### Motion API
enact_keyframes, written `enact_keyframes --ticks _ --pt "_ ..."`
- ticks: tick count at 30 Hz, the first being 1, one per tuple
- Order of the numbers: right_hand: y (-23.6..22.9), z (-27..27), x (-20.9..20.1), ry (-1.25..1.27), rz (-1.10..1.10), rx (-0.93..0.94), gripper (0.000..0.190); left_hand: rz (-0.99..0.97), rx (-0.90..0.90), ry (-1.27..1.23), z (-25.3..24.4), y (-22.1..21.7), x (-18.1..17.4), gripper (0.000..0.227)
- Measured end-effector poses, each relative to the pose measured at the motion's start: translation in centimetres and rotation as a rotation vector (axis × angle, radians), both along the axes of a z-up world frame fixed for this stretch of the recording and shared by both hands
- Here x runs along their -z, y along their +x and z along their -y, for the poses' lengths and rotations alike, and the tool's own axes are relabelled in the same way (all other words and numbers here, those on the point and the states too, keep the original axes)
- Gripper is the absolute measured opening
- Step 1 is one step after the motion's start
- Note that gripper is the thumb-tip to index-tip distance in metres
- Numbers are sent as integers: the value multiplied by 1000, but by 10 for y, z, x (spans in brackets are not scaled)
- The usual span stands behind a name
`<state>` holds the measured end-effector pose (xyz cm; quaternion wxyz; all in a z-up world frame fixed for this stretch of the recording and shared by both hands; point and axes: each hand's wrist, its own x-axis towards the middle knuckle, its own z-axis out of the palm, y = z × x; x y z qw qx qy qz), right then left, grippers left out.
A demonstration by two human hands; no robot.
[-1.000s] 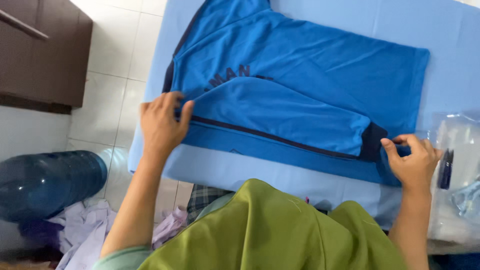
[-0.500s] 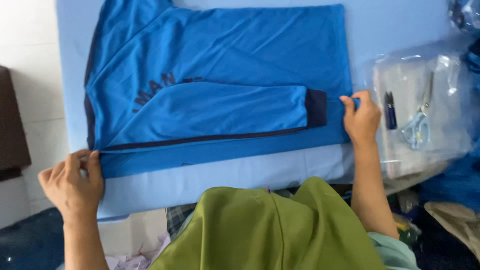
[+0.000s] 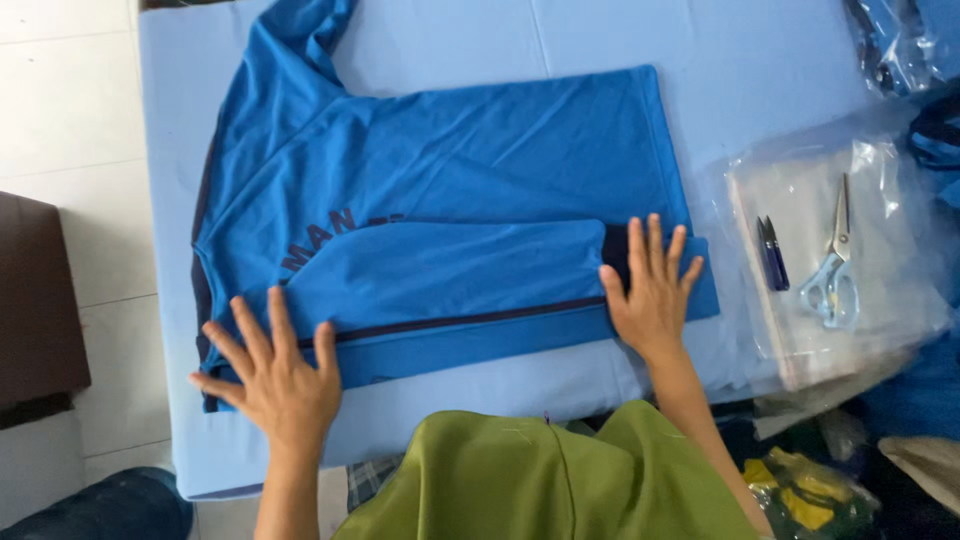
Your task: The person trims threads from a blue shirt, folds the garment into a rectangle, and places it into a clear plastic bag. They then pick up a pair of navy blue trousers and trim threads from the leg cuff.
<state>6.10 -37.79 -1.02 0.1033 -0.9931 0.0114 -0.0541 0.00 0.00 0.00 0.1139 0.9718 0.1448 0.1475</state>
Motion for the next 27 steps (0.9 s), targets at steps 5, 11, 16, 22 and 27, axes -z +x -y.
enact_keyframes --ticks 5,11,16,22,27 --pt "18 34 -28 33 -203 131 63 -115 -279 17 -56 13 -5 64" --pt "110 -25 -8 32 32 -350 46 -229 143 -99 -1 112 -13 55" --pt "197 4 9 -67 -175 -276 48 -211 101 22 -43 172 12 51" --pt "248 73 39 -140 68 -149 41 38 -40 74 -103 202 52 43" --pt "292 90 10 210 -291 -45 30 -485 -128 -539 -138 251 6 38"
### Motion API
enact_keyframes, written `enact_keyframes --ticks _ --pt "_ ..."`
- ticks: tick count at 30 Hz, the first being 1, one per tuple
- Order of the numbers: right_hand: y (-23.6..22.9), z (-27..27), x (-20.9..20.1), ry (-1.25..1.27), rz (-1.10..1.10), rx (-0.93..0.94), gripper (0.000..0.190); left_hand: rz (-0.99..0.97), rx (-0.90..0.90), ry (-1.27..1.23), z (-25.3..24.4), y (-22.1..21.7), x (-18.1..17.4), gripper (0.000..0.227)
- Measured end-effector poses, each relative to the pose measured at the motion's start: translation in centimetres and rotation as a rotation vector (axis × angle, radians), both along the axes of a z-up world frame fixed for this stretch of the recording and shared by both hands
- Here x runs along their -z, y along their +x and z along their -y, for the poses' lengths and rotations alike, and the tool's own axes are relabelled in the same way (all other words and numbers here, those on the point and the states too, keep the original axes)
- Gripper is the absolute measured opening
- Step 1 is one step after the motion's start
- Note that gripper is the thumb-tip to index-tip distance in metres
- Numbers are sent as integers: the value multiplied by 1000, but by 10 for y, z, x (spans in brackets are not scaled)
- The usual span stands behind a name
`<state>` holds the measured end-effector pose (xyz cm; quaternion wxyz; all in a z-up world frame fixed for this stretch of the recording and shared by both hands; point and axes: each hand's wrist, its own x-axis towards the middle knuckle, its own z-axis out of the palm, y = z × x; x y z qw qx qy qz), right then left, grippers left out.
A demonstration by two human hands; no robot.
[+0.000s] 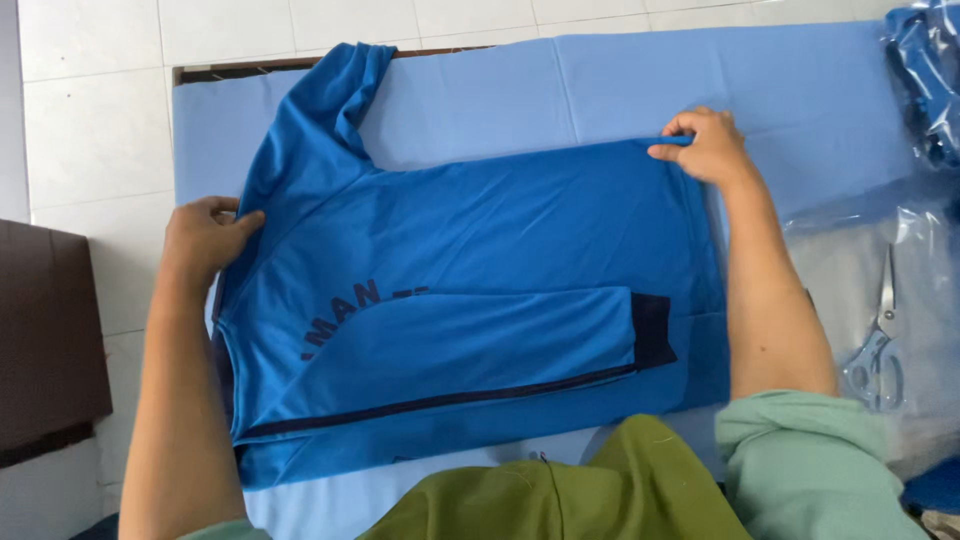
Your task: The person trims threads from a blue shirt, folds the garment into a rectangle, and places it into a clear plastic bag. They then pick up a pair of navy blue trousers and trim threads from the leg cuff.
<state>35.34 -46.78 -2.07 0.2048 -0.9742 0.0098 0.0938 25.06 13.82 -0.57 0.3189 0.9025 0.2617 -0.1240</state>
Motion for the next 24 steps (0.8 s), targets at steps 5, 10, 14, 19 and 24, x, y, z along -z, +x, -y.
enact_keyframes --ticks 5,10,14,19,24 --pt "-13 2 -20 339 80 -11 21 -69 -114 -625 7 -8 -62 22" --pt "-76 15 -43 642 249 -5 28 280 43 -853 -14 -48 -29 19" --pt "-146 14 -69 575 298 -148 20 458 122 -642 -1 -104 -45 16" --pt "-202 30 -42 397 167 -286 41 393 129 -224 8 -165 -21 17" --pt "-204 -11 -66 -37 419 -123 39 700 156 30 25 -191 -8 23"
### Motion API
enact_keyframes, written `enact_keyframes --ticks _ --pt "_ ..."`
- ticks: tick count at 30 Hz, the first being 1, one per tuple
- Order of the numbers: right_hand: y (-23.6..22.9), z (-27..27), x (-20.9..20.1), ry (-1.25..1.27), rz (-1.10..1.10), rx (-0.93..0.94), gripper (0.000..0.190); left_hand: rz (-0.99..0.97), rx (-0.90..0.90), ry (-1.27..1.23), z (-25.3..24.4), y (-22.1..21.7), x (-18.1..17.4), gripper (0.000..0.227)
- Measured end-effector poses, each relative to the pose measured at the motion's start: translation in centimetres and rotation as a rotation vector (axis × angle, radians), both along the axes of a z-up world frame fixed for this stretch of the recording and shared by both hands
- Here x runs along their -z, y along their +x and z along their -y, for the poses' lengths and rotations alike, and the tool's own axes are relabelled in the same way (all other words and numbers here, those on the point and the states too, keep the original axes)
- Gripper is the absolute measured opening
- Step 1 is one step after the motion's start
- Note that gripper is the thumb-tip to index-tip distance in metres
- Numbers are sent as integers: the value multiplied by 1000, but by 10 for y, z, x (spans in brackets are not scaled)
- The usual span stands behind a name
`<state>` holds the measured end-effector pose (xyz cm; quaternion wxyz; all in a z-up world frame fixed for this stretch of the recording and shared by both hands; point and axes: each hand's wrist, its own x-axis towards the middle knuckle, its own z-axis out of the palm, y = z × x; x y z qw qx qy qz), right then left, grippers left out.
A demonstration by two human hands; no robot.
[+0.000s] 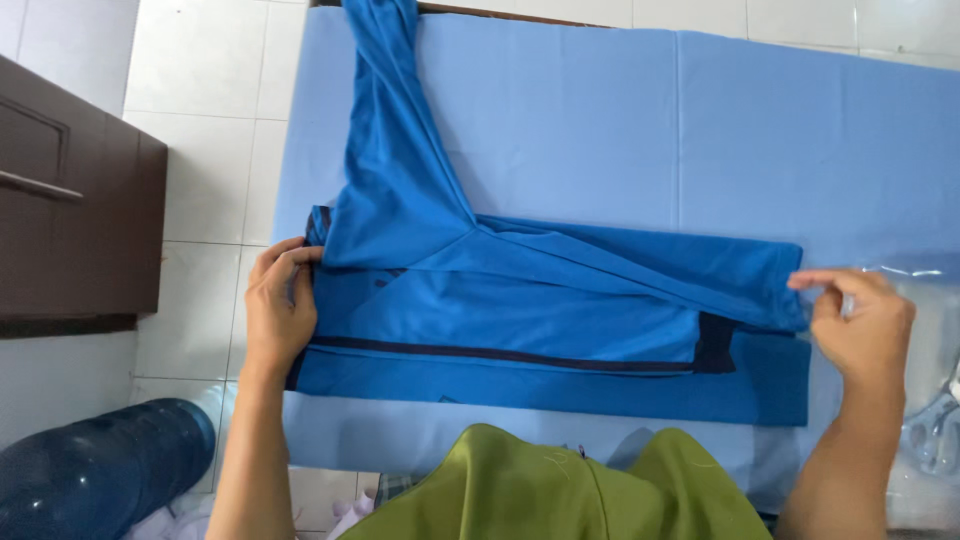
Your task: The person trims threads from a blue shirt, folds the garment into a rectangle, and places it into a clear plastic bag. They then pick up a pair of navy blue trousers and trim threads from the leg cuff.
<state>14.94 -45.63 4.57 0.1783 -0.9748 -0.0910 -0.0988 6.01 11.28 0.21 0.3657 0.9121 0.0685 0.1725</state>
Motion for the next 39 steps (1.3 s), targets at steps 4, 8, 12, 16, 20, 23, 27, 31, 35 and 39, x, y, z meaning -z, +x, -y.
enact_keyframes --ticks 4,8,12,16,20,23,27,31,35,39 --pt "47 -125 -35 465 92 -136 7 125 -188 -101 3 -10 2 30" --pt "102 -263 -17 895 -306 -384 33 181 -332 -266 -13 -9 22 24" --pt "147 -386 0 819 -595 -140 66 145 -374 -380 -13 -10 23 23" --pt "173 -437 48 662 -667 -108 84 161 -387 -399 -14 -11 19 22" --pt "171 -433 48 875 -646 -266 15 142 -367 -449 -17 -12 17 24" --pt "125 -396 2 986 -653 -584 12 154 -340 -450 -18 -10 21 26" --pt "25 -336 -59 646 -629 -1347 13 160 -328 -380 -19 -8 26 23" --pt "-46 -275 -31 163 -532 -1389 21 75 -283 -364 -18 -10 26 23" --pt "-58 -201 -19 290 -427 -1023 19 182 -235 -149 -6 -11 12 14" --pt "-39 -99 0 65 102 -308 32 157 54 199 38 -11 -44 59"
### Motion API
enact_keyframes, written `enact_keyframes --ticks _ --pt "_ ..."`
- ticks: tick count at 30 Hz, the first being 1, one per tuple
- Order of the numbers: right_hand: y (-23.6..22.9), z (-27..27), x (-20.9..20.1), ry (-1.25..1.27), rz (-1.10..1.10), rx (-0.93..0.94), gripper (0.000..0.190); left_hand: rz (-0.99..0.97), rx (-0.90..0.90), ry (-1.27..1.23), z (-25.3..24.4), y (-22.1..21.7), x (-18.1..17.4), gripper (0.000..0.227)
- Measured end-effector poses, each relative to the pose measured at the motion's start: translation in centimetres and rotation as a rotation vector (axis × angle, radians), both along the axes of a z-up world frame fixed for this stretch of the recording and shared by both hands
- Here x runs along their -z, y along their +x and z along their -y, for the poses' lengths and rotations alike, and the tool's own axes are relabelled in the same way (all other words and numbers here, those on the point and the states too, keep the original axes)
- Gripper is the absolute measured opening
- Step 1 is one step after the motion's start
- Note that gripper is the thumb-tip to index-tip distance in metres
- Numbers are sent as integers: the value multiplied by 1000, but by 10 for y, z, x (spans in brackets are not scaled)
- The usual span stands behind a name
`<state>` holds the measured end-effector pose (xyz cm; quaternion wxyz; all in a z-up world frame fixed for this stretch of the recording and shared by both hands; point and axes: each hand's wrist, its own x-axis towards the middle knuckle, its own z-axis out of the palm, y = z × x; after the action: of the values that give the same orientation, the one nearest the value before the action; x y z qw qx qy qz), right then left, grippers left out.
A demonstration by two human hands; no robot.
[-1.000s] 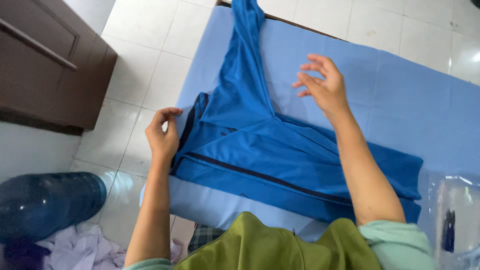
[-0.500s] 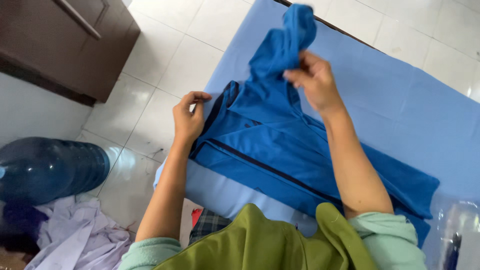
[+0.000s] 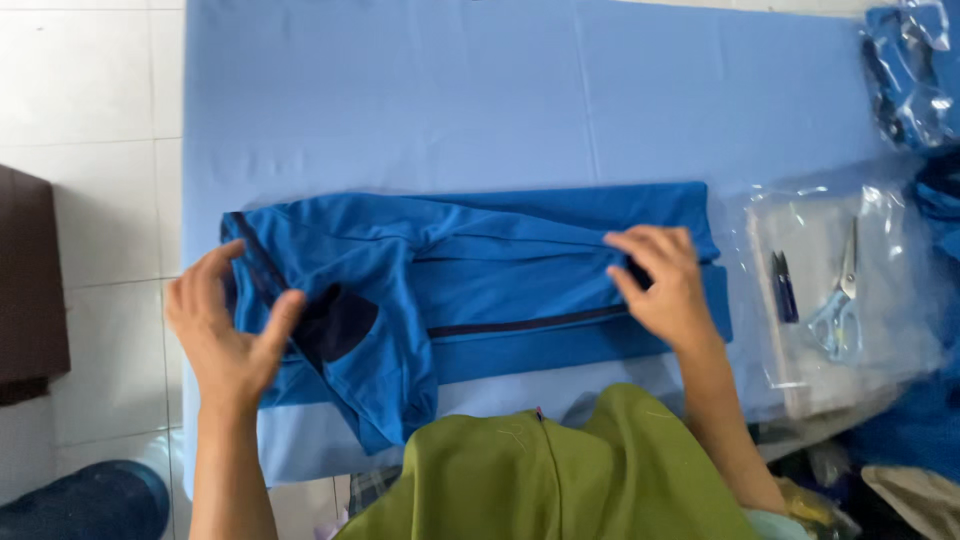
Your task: The person trims threads from a blue shirt, folds the garment into a rectangle, and places it into a clear plastic bag. They then pick up a pair of navy blue trousers and trim threads from the leg cuff.
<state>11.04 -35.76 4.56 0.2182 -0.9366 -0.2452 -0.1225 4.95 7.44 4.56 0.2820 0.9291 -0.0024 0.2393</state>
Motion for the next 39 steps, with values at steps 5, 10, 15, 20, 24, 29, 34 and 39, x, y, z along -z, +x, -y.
enact_keyframes --ticks 5,10,15,20,24,29,34,39 --pt "19 83 32 -104 -15 212 39 -183 121 138 46 0 19 36" --pt "15 79 13 102 51 105 23 -83 250 -165 27 -15 -14 14" --pt "1 77 7 61 63 98 16 -441 225 -511 -8 -45 -22 28" --pt "-1 84 42 40 1 129 16 -753 109 -344 29 -28 -17 40" --pt "3 77 42 9 55 123 30 -498 -161 -44 76 -22 10 53" --pt "5 85 45 2 78 100 26 -175 -86 145 71 -25 45 7" --pt "2 88 39 42 93 103 29 -287 -23 36 44 -38 4 12" --pt "2 88 42 55 118 139 33 -915 -17 -107 16 -38 -22 19"
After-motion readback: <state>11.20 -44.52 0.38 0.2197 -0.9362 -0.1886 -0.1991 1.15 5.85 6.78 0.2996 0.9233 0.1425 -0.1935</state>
